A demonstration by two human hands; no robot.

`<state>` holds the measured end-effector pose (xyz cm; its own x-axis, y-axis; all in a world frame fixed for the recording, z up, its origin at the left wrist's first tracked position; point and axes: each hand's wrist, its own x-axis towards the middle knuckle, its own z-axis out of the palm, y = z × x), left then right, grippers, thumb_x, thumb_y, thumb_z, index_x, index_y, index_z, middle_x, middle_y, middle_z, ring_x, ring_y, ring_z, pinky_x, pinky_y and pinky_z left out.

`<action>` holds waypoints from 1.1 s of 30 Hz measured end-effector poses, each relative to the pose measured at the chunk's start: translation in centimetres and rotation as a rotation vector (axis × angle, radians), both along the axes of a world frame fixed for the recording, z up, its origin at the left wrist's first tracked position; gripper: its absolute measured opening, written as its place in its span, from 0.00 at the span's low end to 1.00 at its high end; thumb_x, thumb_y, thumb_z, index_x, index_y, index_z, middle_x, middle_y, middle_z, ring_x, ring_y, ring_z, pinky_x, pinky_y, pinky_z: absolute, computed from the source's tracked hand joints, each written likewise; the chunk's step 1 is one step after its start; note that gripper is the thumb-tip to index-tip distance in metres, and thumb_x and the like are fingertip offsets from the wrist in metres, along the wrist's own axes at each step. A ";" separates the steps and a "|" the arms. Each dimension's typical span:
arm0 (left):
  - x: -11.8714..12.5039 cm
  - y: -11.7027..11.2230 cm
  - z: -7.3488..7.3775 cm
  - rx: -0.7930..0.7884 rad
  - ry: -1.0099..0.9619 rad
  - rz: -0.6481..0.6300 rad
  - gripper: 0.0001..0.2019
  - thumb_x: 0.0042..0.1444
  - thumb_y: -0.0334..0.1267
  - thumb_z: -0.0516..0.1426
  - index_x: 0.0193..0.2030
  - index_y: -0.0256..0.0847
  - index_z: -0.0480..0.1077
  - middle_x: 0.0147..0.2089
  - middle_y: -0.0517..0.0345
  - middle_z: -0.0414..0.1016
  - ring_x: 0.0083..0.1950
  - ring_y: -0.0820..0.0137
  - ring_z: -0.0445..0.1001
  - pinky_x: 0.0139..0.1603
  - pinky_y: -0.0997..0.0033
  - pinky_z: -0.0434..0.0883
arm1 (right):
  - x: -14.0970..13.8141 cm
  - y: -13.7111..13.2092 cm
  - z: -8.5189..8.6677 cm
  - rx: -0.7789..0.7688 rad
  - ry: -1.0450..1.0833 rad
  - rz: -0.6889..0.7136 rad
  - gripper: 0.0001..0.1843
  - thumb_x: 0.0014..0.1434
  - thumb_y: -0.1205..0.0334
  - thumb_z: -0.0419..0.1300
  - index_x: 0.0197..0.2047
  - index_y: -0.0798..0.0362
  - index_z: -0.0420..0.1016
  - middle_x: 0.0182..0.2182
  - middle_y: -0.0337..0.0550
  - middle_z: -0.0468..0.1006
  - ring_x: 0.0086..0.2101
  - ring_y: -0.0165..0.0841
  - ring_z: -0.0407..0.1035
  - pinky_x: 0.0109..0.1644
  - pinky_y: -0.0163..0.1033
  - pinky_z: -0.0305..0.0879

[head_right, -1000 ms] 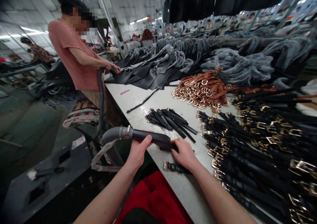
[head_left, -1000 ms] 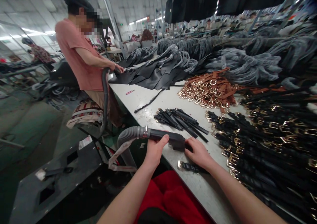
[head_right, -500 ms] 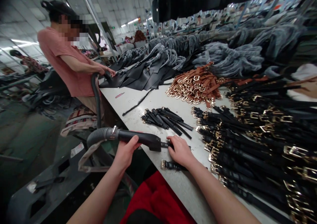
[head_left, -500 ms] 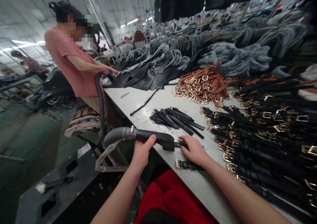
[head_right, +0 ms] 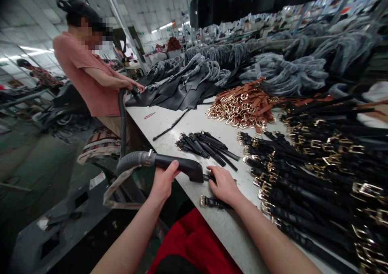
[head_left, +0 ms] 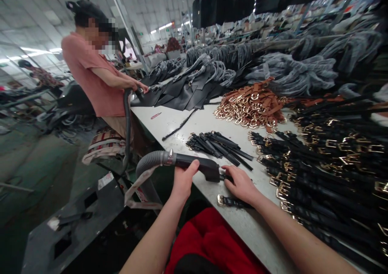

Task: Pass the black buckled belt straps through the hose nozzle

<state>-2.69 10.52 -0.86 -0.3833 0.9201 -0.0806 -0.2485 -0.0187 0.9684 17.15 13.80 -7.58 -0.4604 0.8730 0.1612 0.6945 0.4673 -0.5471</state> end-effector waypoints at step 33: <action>1.0 -4.1 -0.4 0.012 -0.148 0.116 0.17 0.42 0.44 0.64 0.38 0.38 0.69 0.41 0.52 0.76 0.45 0.64 0.74 0.47 0.62 0.70 | 1.3 -0.3 -0.5 0.000 -0.048 0.012 0.12 0.58 0.57 0.51 0.41 0.49 0.73 0.38 0.43 0.73 0.41 0.35 0.65 0.46 0.42 0.58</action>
<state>-1.73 6.41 -1.23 -0.4715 0.8718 -0.1329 -0.3838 -0.0672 0.9209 18.49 13.51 -8.08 -0.4778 0.8675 0.1383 0.7144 0.4753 -0.5136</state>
